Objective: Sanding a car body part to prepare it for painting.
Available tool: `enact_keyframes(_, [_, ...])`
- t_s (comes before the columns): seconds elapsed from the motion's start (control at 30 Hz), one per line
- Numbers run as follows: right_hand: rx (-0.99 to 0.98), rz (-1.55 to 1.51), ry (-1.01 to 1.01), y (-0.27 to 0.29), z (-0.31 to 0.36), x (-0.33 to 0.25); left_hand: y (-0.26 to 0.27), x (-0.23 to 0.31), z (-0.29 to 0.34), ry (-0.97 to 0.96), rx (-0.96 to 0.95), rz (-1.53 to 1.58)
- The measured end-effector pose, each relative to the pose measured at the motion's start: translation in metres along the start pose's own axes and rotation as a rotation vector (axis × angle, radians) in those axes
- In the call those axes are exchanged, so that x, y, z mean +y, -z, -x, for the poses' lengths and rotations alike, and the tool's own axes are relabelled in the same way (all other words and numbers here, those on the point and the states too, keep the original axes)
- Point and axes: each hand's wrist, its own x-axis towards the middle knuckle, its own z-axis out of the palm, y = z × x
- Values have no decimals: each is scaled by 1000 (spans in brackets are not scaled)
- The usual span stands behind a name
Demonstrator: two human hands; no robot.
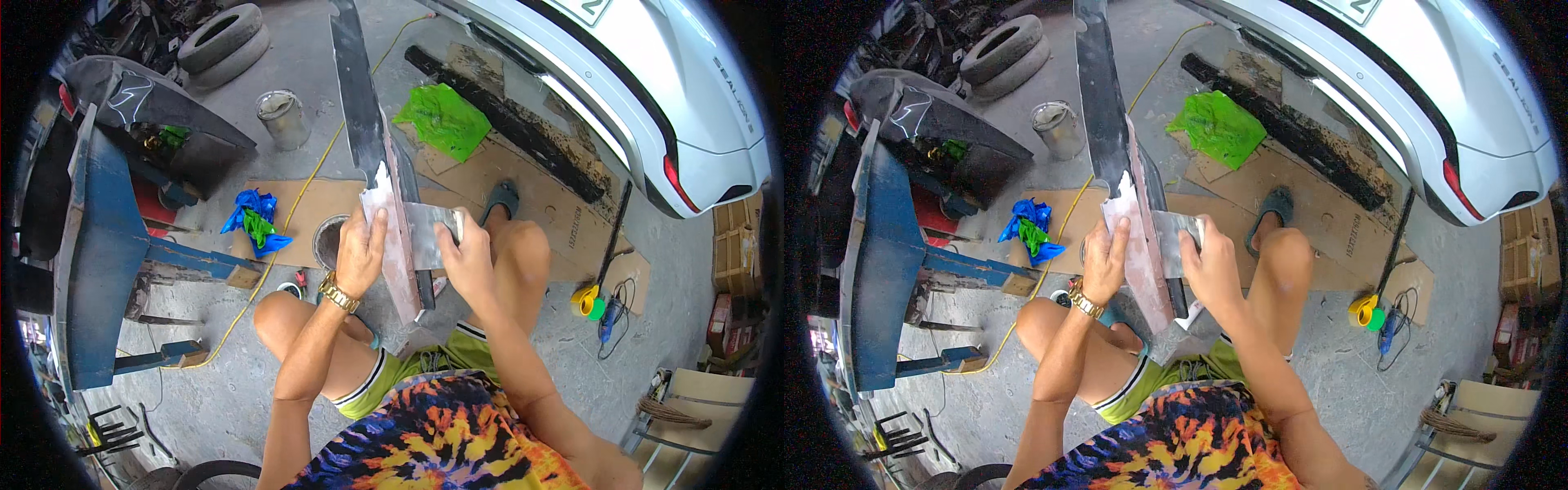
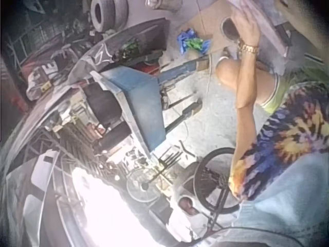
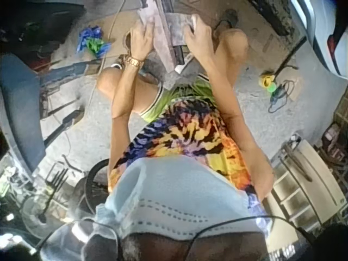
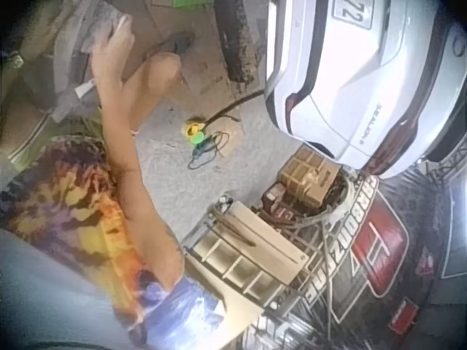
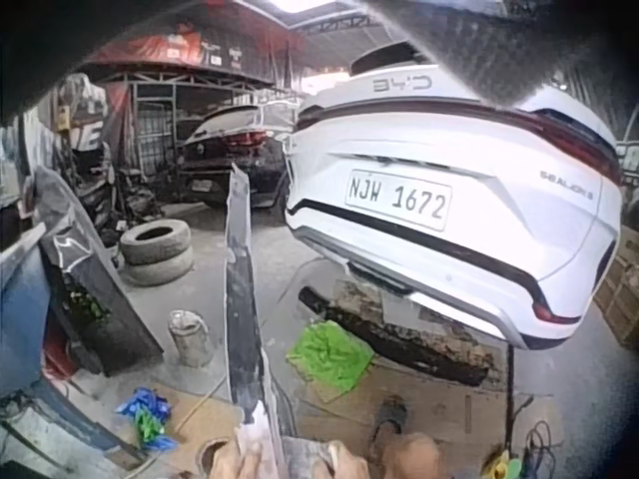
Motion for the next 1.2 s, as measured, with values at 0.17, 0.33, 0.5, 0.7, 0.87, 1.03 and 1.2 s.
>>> enact_keyframes(0.17, [40,-13,-47,-5,-35,1,-1,3,-1,-92,-22,41])
enact_keyframes(0.33, [66,38,57,-5,-44,-15,-2,5,1,-38,-31,18])
enact_keyframes(0.5, [21,54,23,1,-33,-9,-3,-6,0,60,-85,-30])
enact_keyframes(0.7, [-62,73,16,4,-12,4,-5,-13,-5,-69,43,115])
enact_keyframes(0.87, [-389,194,-125,45,48,-2,15,-14,-12,-52,136,-7])
enact_keyframes(1.03, [-675,455,146,61,0,-14,25,-15,-15,-150,187,-105])
enact_keyframes(1.2, [-733,797,424,-10,-63,-31,25,-17,-15,-141,164,-62])
